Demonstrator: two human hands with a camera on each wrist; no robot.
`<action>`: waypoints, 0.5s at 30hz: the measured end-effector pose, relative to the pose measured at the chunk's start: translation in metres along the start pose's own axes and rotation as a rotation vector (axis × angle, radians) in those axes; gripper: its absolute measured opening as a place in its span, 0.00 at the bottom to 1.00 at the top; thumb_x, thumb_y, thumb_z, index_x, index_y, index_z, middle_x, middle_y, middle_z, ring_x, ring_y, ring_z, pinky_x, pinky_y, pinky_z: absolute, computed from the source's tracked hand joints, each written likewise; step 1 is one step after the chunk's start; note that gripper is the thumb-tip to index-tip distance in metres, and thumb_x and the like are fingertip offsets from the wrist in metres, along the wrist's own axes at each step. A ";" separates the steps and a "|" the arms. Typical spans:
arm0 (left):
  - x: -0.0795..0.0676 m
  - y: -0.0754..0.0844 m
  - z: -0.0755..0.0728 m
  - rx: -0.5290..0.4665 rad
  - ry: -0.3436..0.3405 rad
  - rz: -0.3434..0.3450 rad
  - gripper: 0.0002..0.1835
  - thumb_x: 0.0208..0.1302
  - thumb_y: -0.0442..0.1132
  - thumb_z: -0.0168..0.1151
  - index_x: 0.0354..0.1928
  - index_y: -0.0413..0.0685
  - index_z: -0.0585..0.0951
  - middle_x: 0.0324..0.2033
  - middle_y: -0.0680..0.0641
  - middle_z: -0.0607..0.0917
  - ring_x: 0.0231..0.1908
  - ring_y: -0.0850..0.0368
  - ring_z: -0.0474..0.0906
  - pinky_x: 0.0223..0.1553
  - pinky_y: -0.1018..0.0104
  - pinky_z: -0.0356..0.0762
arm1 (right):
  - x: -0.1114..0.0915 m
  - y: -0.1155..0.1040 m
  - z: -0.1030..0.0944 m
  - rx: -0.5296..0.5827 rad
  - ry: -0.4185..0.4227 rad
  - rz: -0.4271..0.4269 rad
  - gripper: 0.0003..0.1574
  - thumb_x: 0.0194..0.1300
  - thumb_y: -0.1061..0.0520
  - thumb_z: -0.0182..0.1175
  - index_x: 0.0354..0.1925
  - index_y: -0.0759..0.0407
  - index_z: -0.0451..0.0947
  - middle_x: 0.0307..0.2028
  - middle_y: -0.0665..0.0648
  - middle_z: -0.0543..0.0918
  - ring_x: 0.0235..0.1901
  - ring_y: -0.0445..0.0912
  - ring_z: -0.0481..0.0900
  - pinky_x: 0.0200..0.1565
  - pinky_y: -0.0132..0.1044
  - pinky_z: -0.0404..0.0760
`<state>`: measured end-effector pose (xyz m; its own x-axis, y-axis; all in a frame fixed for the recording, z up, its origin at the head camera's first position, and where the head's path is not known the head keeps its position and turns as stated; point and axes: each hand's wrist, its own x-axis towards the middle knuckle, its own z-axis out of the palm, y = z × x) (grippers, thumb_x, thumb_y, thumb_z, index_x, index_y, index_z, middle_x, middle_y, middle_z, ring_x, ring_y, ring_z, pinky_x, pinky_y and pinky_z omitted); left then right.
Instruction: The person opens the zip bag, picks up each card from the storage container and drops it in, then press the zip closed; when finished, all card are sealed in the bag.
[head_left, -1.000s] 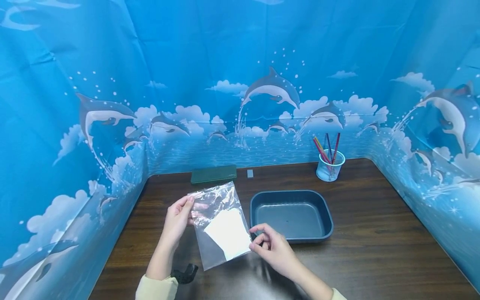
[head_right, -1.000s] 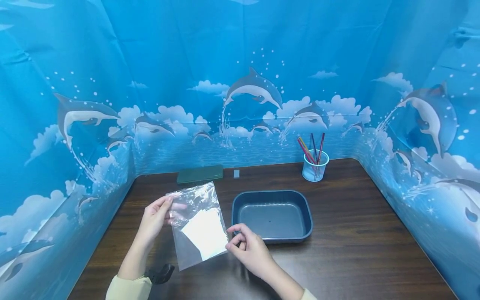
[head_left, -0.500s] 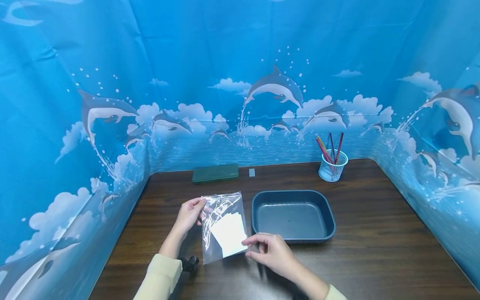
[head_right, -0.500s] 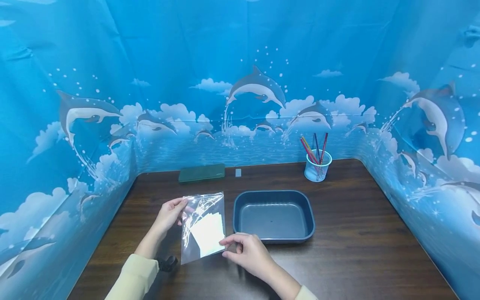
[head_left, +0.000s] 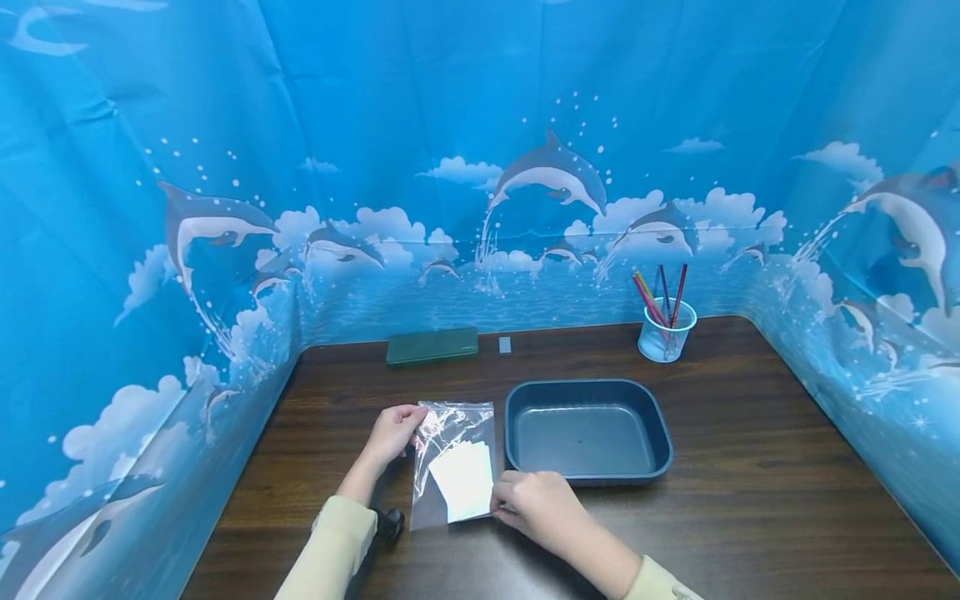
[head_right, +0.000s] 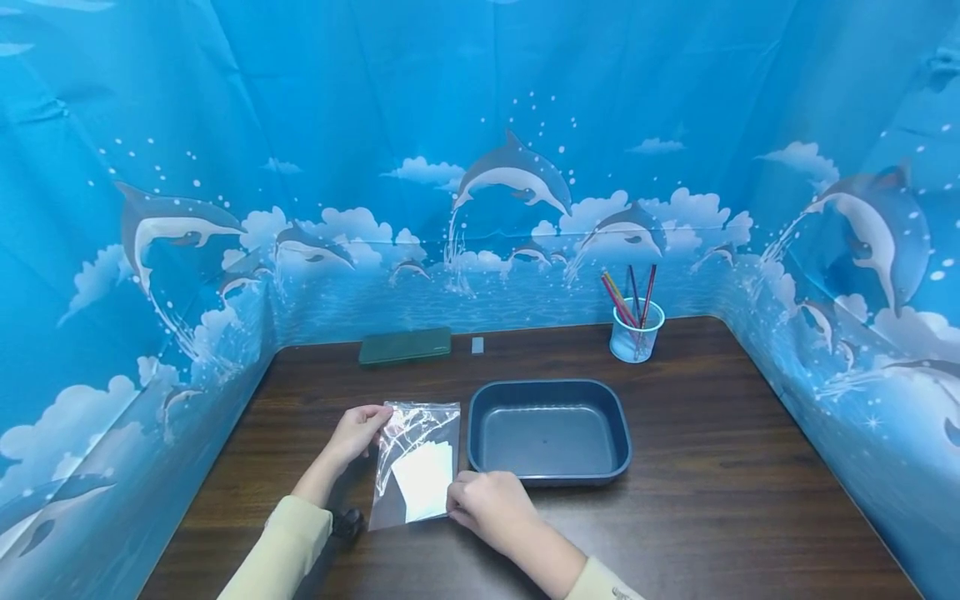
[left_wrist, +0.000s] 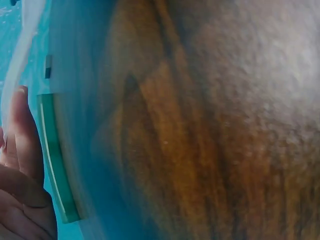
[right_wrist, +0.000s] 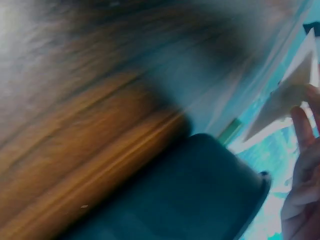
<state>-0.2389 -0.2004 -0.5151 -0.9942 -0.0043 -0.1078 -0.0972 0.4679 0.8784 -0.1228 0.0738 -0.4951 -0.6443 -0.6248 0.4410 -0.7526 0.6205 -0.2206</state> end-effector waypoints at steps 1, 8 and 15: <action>0.000 0.000 0.001 0.021 0.000 0.007 0.17 0.69 0.44 0.57 0.46 0.36 0.82 0.17 0.49 0.77 0.14 0.58 0.70 0.09 0.71 0.64 | 0.000 -0.002 0.001 -0.031 -0.021 -0.003 0.08 0.53 0.52 0.72 0.25 0.43 0.81 0.25 0.37 0.75 0.20 0.29 0.69 0.19 0.21 0.67; -0.004 0.000 0.006 0.116 0.008 0.003 0.15 0.68 0.44 0.58 0.42 0.37 0.84 0.18 0.47 0.78 0.15 0.57 0.75 0.12 0.69 0.70 | 0.005 -0.009 0.008 -0.172 -0.144 0.022 0.09 0.51 0.52 0.72 0.21 0.41 0.81 0.22 0.38 0.70 0.17 0.31 0.67 0.15 0.24 0.63; -0.007 -0.002 0.009 0.142 0.032 -0.022 0.15 0.68 0.44 0.58 0.41 0.37 0.84 0.19 0.47 0.78 0.16 0.56 0.76 0.16 0.66 0.78 | 0.009 -0.008 0.010 -0.232 -0.227 0.028 0.10 0.48 0.53 0.74 0.18 0.41 0.82 0.18 0.40 0.73 0.16 0.35 0.71 0.16 0.28 0.68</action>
<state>-0.2312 -0.1931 -0.5207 -0.9931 -0.0427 -0.1090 -0.1132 0.5877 0.8011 -0.1244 0.0584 -0.4979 -0.6982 -0.6792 0.2264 -0.6996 0.7144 -0.0140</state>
